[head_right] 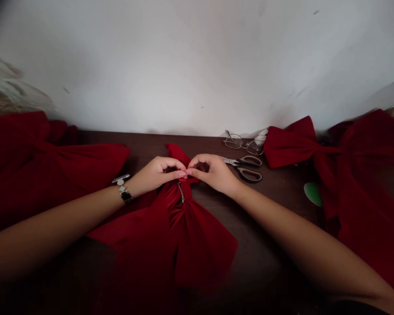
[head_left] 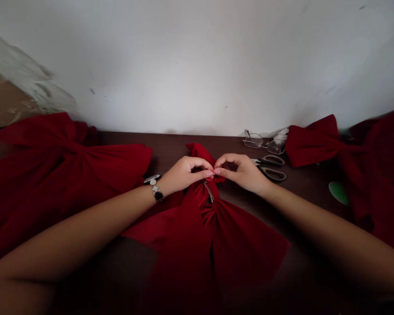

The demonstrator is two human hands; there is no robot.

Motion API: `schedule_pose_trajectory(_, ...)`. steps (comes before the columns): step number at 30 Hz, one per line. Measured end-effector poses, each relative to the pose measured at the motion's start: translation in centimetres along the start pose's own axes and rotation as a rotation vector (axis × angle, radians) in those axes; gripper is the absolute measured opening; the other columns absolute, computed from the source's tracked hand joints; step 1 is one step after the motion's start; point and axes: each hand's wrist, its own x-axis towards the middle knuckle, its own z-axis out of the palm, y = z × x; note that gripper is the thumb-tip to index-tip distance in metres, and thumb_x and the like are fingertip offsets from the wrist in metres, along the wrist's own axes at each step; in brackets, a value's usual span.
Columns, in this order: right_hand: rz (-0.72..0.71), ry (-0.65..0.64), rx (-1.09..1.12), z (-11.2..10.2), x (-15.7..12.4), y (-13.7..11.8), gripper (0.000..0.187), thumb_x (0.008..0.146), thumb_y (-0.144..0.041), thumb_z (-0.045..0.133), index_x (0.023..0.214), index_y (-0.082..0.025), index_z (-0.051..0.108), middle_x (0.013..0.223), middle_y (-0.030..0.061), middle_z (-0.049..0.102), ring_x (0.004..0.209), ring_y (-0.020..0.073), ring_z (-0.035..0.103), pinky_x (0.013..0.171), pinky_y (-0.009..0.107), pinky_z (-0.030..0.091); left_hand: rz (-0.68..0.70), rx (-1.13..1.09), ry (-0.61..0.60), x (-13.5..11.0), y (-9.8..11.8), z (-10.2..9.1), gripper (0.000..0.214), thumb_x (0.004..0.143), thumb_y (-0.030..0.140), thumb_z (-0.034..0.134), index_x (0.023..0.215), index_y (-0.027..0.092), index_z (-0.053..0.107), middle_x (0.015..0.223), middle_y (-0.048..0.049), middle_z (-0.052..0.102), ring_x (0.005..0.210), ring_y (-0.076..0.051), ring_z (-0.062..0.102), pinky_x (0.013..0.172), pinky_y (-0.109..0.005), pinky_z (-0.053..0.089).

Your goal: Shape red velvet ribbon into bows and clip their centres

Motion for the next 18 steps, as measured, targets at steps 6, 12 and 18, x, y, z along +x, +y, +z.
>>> schedule_pose_trajectory(6,0.0,-0.002,-0.001,-0.05,-0.21,-0.24,0.022,0.078,-0.036,0.07,0.077,-0.014,0.07,0.069,0.0026,0.064,0.058,0.0099,0.048,0.056,0.024,0.036,0.002,0.013,-0.001,0.14,0.01,-0.03,0.019,0.086,0.031,0.061,0.087,0.014,0.071,0.087,-0.0042,0.074,0.081,-0.014,0.067,0.08,-0.025,0.049)
schedule_pose_trajectory(12,-0.055,0.022,-0.023,-0.03,-0.35,-0.11,0.017,0.077,-0.032,0.072,0.079,-0.014,0.071,0.07,0.0025,0.066,0.06,0.0097,0.05,0.056,0.023,0.037,0.002,0.037,-0.005,0.12,0.08,-0.04,0.019,0.087,0.029,0.059,0.087,0.014,0.071,0.087,-0.004,0.074,0.081,-0.014,0.066,0.08,-0.025,0.049)
schedule_pose_trajectory(18,-0.026,-0.009,-0.003,-0.22,-0.21,-0.06,0.019,0.082,-0.032,0.066,0.08,-0.015,0.072,0.076,0.0047,0.07,0.066,0.0126,0.058,0.063,0.025,0.042,0.023,0.011,-0.022,0.09,0.16,-0.01,0.02,0.088,0.031,0.059,0.088,0.014,0.07,0.089,-0.0044,0.074,0.083,-0.014,0.068,0.081,-0.024,0.05)
